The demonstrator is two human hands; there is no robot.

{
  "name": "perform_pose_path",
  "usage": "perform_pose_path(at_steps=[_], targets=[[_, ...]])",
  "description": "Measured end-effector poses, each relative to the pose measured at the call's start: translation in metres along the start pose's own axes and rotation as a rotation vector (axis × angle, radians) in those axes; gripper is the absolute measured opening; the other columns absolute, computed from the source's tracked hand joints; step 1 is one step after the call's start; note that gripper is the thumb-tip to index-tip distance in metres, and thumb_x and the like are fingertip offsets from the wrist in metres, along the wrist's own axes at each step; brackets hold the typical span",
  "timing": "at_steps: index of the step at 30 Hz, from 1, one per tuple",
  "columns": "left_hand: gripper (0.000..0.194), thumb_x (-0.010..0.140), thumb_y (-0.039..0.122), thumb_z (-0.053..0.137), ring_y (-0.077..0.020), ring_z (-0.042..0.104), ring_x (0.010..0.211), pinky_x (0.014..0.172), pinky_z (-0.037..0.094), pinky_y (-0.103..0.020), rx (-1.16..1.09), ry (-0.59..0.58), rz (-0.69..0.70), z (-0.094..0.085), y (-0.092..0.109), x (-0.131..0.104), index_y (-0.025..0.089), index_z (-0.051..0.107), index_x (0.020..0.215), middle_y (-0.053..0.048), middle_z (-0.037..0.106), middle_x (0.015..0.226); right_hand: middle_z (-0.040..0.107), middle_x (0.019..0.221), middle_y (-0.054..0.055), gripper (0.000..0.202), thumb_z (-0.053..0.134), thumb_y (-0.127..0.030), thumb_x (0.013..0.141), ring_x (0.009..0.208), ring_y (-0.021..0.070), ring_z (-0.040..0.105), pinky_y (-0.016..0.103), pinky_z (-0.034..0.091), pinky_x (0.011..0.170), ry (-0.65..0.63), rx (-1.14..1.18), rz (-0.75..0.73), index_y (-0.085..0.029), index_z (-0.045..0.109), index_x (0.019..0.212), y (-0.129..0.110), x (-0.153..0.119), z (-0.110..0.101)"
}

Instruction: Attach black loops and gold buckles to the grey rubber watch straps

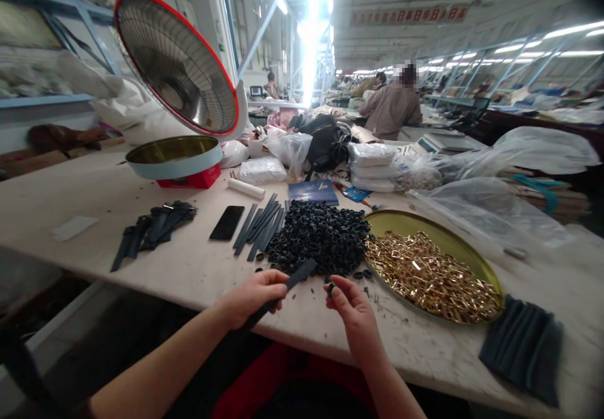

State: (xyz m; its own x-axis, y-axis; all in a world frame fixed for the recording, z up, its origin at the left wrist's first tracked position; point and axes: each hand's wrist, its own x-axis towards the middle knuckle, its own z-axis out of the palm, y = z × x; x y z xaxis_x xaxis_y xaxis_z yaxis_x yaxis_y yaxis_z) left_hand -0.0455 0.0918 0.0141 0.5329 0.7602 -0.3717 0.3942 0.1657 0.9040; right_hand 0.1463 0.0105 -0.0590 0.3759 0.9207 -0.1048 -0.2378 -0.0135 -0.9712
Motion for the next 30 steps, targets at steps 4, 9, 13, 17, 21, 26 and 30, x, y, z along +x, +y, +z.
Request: perform_pose_path(at_steps=[4,9,13,17,21,26,30], targets=[[0.025,0.067,0.034,0.058,-0.0059,0.044,0.046,0.046,0.033,-0.017,-0.302,-0.133,-0.156,0.032,-0.002,-0.018,0.014,0.052,0.081,0.006,0.049,0.055,0.064,0.075,0.002,0.037,0.068,-0.041,0.067,0.06,0.01,0.055,0.024,0.047,0.06,-0.009,0.211,0.131,-0.018,0.063,0.096,-0.017,-0.003,0.007],[0.024,0.067,0.035,0.058,-0.0065,0.043,0.045,0.045,0.031,-0.017,-0.264,-0.156,-0.183,0.041,-0.006,-0.015,0.015,0.05,0.078,0.007,0.049,0.053,0.06,0.064,-0.001,0.035,0.07,-0.041,0.064,0.056,0.009,0.054,0.022,0.045,0.056,0.015,0.266,0.158,-0.017,0.064,0.089,-0.017,-0.007,0.005],[0.024,0.071,0.037,0.053,-0.0084,0.045,0.048,0.046,0.032,-0.018,-0.164,-0.164,-0.166,0.041,-0.014,-0.011,0.016,0.05,0.082,0.006,0.05,0.056,0.059,0.066,-0.001,0.033,0.067,-0.041,0.067,0.058,0.0091,0.053,0.022,0.045,0.056,0.01,0.23,0.134,-0.017,0.062,0.09,-0.014,-0.009,0.002],[0.025,0.075,0.04,0.047,-0.01,0.044,0.049,0.048,0.033,-0.019,0.055,-0.178,-0.074,0.042,-0.015,-0.009,0.016,0.049,0.083,0.006,0.049,0.056,0.06,0.073,0.0,0.028,0.063,-0.039,0.071,0.062,0.0106,0.053,0.024,0.045,0.06,-0.023,0.059,0.028,-0.018,0.061,0.091,-0.015,-0.012,-0.001],[0.035,0.08,0.048,0.039,-0.0097,0.041,0.049,0.047,0.031,-0.02,0.254,-0.195,0.041,0.045,-0.009,-0.008,0.016,0.049,0.073,0.004,0.047,0.058,0.059,0.071,0.0,0.025,0.059,-0.035,0.075,0.063,0.0117,0.052,0.025,0.043,0.061,-0.075,-0.148,-0.084,-0.017,0.061,0.093,-0.015,-0.015,-0.002],[0.035,0.083,0.041,0.034,-0.0114,0.043,0.054,0.051,0.029,-0.021,0.574,-0.11,0.175,0.048,0.006,-0.012,0.016,0.054,0.068,0.003,0.047,0.056,0.06,0.068,0.0,0.024,0.057,-0.033,0.075,0.062,0.0125,0.053,0.025,0.044,0.06,-0.1,-0.181,-0.09,-0.018,0.063,0.093,-0.016,-0.02,-0.001],[0.031,0.082,0.035,0.036,-0.0134,0.05,0.064,0.057,0.032,-0.021,0.719,-0.152,0.252,0.048,0.015,-0.015,0.016,0.059,0.071,0.0,0.056,0.066,0.063,0.075,0.002,0.015,0.061,-0.028,0.072,0.069,0.0146,0.056,0.027,0.045,0.065,-0.24,-0.242,-0.125,-0.019,0.065,0.084,-0.018,-0.025,0.002]])
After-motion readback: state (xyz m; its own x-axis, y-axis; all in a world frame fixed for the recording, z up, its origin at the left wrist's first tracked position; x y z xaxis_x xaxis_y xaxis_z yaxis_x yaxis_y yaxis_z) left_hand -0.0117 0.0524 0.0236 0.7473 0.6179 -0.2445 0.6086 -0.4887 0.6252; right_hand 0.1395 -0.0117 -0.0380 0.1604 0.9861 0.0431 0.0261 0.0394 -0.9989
